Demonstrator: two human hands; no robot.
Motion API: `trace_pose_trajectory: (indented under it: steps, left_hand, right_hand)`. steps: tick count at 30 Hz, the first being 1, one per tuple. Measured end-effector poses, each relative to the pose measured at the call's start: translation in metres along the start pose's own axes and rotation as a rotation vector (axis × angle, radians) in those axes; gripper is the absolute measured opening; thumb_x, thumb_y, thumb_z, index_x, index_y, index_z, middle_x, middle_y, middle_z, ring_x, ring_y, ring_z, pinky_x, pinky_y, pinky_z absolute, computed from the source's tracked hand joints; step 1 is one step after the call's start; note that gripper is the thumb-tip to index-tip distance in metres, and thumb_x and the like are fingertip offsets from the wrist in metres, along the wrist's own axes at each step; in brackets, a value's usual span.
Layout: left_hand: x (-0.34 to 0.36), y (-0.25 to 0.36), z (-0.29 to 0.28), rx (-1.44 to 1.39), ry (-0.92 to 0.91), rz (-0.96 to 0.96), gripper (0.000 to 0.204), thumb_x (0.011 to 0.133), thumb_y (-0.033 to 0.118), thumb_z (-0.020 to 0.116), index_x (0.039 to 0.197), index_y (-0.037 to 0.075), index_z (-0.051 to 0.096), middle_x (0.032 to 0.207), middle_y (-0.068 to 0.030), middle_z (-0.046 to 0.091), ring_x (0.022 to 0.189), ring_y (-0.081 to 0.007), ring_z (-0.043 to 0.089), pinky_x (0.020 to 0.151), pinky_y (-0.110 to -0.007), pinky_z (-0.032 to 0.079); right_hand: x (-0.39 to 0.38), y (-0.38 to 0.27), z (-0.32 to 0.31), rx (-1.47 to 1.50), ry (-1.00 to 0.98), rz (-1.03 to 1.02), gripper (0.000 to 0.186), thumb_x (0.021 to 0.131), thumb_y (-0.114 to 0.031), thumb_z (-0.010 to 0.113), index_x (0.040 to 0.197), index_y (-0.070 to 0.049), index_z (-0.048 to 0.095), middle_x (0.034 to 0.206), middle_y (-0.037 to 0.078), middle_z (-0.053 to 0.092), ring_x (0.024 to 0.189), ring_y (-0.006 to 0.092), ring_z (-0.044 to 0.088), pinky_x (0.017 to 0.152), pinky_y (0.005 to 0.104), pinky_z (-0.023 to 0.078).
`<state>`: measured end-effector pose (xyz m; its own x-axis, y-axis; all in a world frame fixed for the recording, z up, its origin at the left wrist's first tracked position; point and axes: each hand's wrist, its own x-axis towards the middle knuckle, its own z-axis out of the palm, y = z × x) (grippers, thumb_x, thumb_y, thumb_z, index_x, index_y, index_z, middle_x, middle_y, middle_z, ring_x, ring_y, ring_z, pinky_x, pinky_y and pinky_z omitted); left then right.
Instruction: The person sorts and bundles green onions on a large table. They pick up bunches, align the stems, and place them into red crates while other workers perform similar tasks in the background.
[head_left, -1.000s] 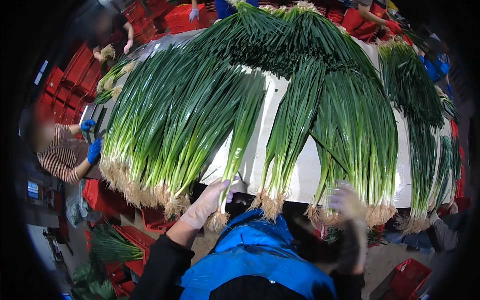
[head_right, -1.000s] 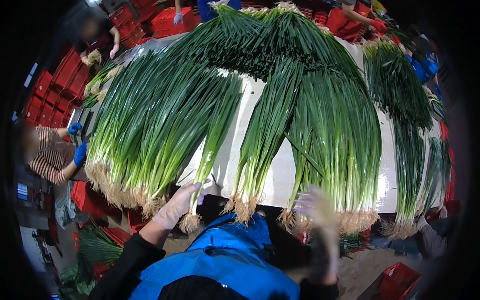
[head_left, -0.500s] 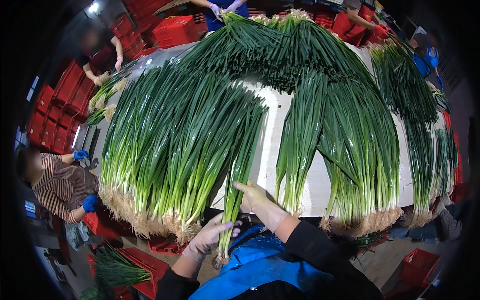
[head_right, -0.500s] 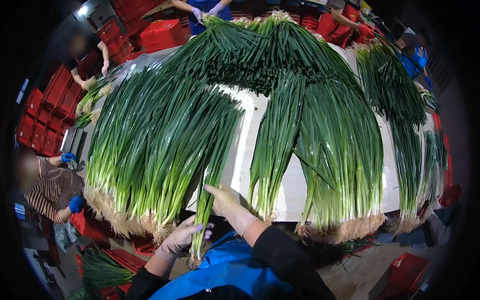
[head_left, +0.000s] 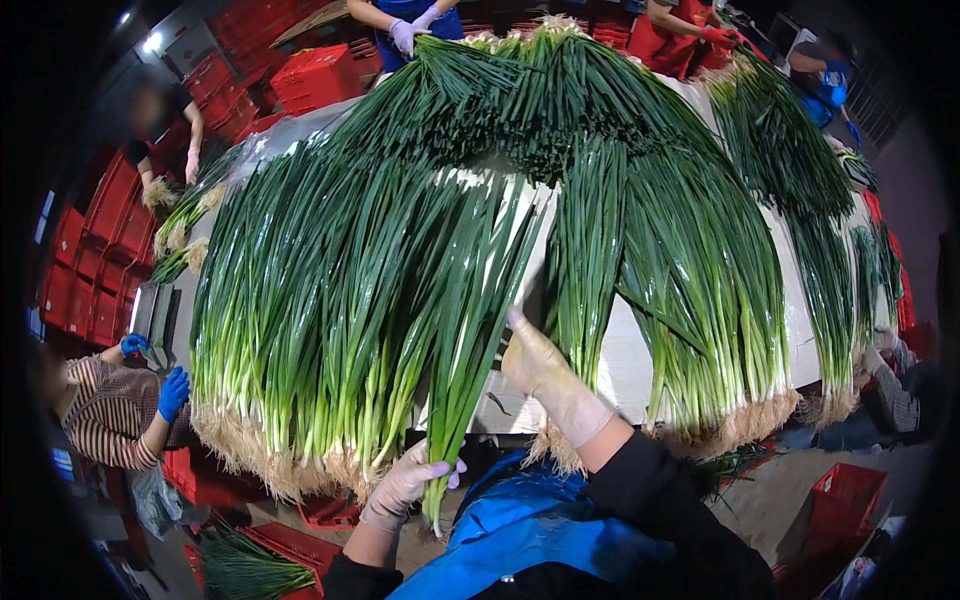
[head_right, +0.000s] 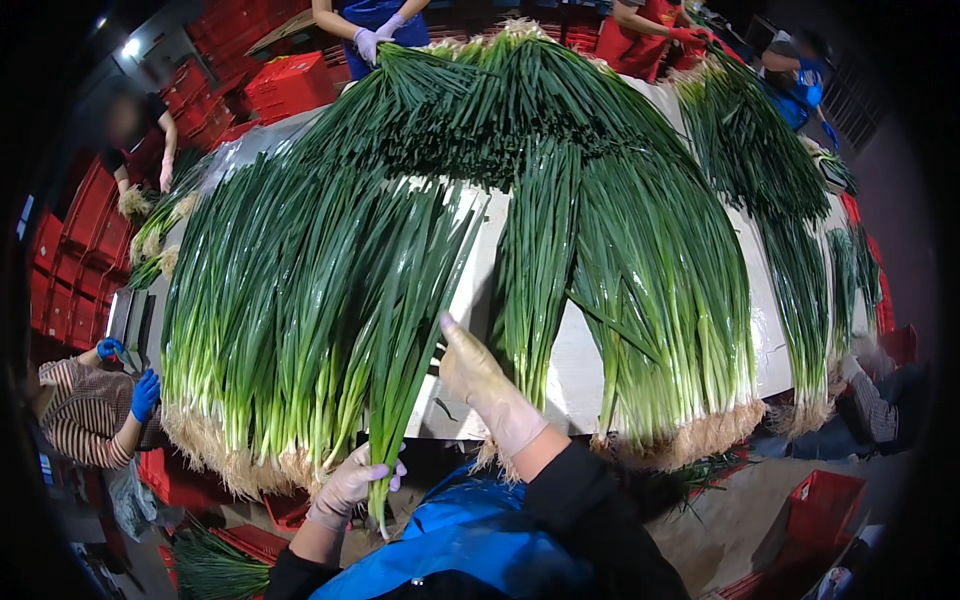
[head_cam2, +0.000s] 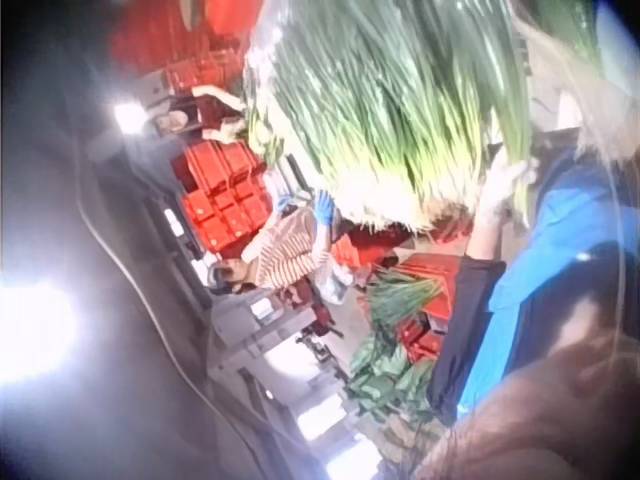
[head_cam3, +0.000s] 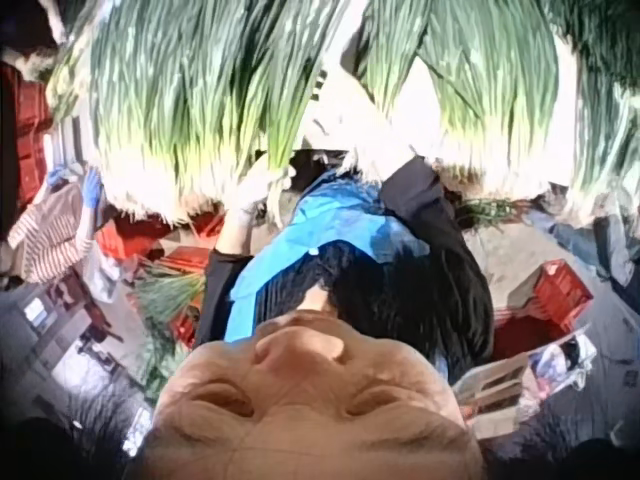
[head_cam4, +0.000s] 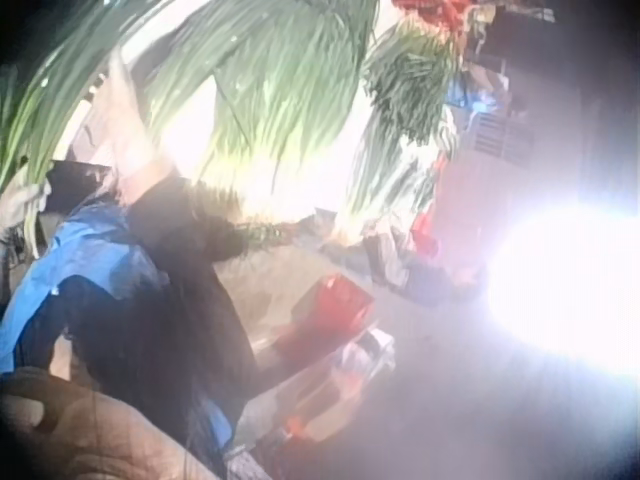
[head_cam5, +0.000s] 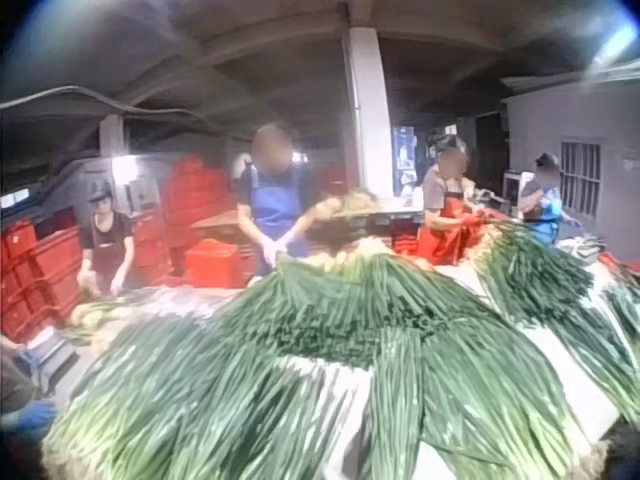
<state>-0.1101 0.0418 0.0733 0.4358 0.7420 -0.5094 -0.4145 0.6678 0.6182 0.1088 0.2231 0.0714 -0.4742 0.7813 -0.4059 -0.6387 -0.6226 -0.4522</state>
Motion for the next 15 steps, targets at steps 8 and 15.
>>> trace_pose_trajectory:
  steps: [8, 15]
  left_hand:
    - [-0.023, -0.001, 0.002, 0.060, -0.012, -0.037, 0.060, 0.079, 0.017, 0.073, 0.127, -0.004, 0.044, 0.093, -0.0143, 0.064, 0.076, -0.0201, 0.062, 0.070, -0.033, 0.050]
    - [-0.039, -0.011, -0.005, 0.062, 0.016, -0.070, 0.057, 0.078, 0.015, 0.071, 0.125, -0.004, 0.047, 0.093, -0.0158, 0.065, 0.076, -0.0227, 0.064, 0.072, -0.035, 0.051]
  right_hand:
    - [0.017, -0.055, -0.010, -0.025, 0.031, -0.236, 0.059, 0.092, -0.036, 0.059, 0.132, 0.002, 0.039, 0.122, 0.017, 0.053, 0.111, 0.0241, 0.052, 0.099, 0.0399, 0.043]
    - [0.007, -0.085, 0.008, -0.186, -0.120, -0.364, 0.042, 0.098, -0.033, 0.050, 0.127, -0.003, 0.045, 0.113, 0.008, 0.057, 0.098, 0.0163, 0.057, 0.087, 0.0340, 0.050]
